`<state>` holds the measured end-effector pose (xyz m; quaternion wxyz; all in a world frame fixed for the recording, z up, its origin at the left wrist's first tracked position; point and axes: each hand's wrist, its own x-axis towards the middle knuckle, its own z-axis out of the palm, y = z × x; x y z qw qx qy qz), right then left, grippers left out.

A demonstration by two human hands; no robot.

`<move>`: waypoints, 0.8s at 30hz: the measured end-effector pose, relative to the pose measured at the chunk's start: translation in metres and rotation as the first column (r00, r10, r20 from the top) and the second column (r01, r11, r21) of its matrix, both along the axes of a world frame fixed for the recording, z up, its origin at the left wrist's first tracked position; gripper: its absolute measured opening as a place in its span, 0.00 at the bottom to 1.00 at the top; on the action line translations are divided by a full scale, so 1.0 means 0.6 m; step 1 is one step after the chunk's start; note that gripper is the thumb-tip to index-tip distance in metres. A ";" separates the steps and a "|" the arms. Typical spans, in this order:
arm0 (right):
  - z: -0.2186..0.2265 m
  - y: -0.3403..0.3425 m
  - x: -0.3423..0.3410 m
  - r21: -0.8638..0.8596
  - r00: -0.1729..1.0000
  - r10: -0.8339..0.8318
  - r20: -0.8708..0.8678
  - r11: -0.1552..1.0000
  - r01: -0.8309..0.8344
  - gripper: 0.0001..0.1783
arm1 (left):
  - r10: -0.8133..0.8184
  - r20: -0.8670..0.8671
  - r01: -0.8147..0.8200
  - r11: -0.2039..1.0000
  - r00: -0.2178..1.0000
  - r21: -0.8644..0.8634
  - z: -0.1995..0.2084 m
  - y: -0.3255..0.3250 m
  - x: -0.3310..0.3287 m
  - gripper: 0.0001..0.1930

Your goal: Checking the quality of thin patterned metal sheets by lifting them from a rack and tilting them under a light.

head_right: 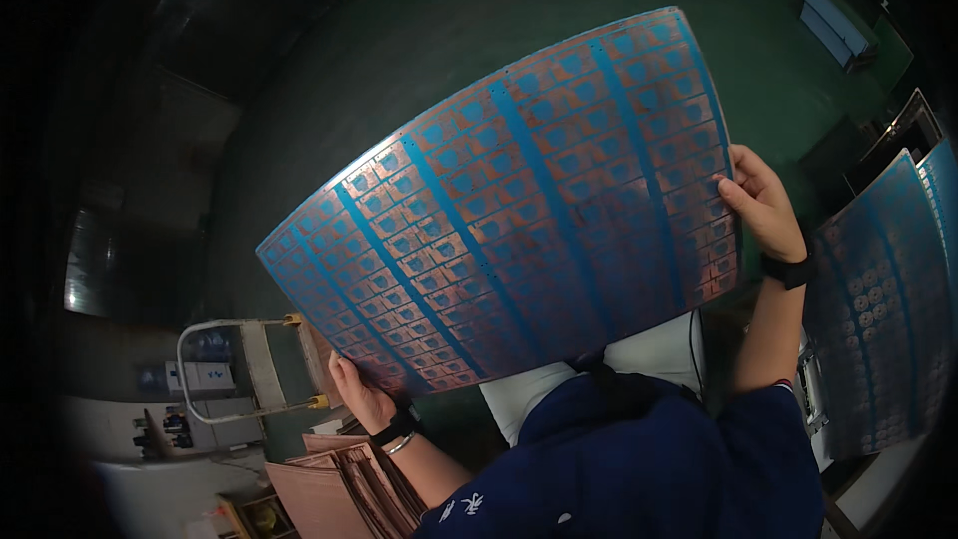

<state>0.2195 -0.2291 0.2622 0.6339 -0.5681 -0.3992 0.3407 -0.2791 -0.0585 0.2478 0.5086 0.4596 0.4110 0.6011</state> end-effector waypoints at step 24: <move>-0.024 0.053 -0.083 0.027 0.569 0.057 -0.820 0.998 -0.062 0.21 | -0.175 0.728 0.345 0.934 0.663 -0.089 0.037 0.004 0.122 0.16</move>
